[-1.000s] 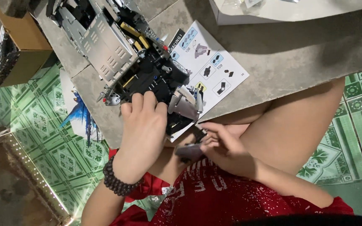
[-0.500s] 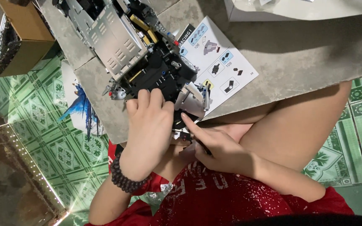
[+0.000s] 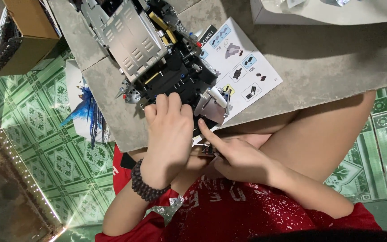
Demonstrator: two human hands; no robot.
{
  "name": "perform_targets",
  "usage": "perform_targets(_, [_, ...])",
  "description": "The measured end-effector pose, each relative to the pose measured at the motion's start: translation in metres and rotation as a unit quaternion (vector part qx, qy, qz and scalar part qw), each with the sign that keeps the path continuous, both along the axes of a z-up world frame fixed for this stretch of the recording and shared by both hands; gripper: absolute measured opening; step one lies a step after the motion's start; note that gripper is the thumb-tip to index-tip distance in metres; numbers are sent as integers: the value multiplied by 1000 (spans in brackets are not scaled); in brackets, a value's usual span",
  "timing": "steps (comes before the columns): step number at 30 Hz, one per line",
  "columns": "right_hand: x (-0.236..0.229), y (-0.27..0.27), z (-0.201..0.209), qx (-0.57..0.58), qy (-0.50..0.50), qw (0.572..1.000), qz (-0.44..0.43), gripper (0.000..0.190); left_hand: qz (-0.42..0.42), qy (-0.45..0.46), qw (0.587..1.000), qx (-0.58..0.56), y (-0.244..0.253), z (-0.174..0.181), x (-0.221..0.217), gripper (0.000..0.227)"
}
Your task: The person assembles a model kit by hand, connecting small plastic parts to a larger chassis. They pick up individual pieces, align them with the main structure, and press them into place while occasionally referring to an instruction sheet.
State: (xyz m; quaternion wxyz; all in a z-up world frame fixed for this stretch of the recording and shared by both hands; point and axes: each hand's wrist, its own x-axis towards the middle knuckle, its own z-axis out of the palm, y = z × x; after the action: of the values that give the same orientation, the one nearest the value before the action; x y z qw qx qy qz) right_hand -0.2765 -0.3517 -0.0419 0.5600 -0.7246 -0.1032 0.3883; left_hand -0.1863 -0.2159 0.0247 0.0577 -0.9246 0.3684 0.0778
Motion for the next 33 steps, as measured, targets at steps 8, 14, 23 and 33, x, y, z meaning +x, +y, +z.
perform_targets(8, [3, -1, 5, -30, -3, 999, -10, 90, 14, 16, 999, -24, 1, 13, -2, 9])
perform_targets(14, [1, -2, 9, -23, -1, 999, -28, 87, 21, 28, 999, -40, 8, 7, 2, 12])
perform_targets(23, [-4, -7, 8, 15, -41, 997, -62, 86, -11, 14, 999, -49, 2, 3, 12, 7])
perform_targets(33, [-36, -45, -24, 161, -157, 956, -190, 52, -31, -19, 999, -38, 14, 4, -5, 32])
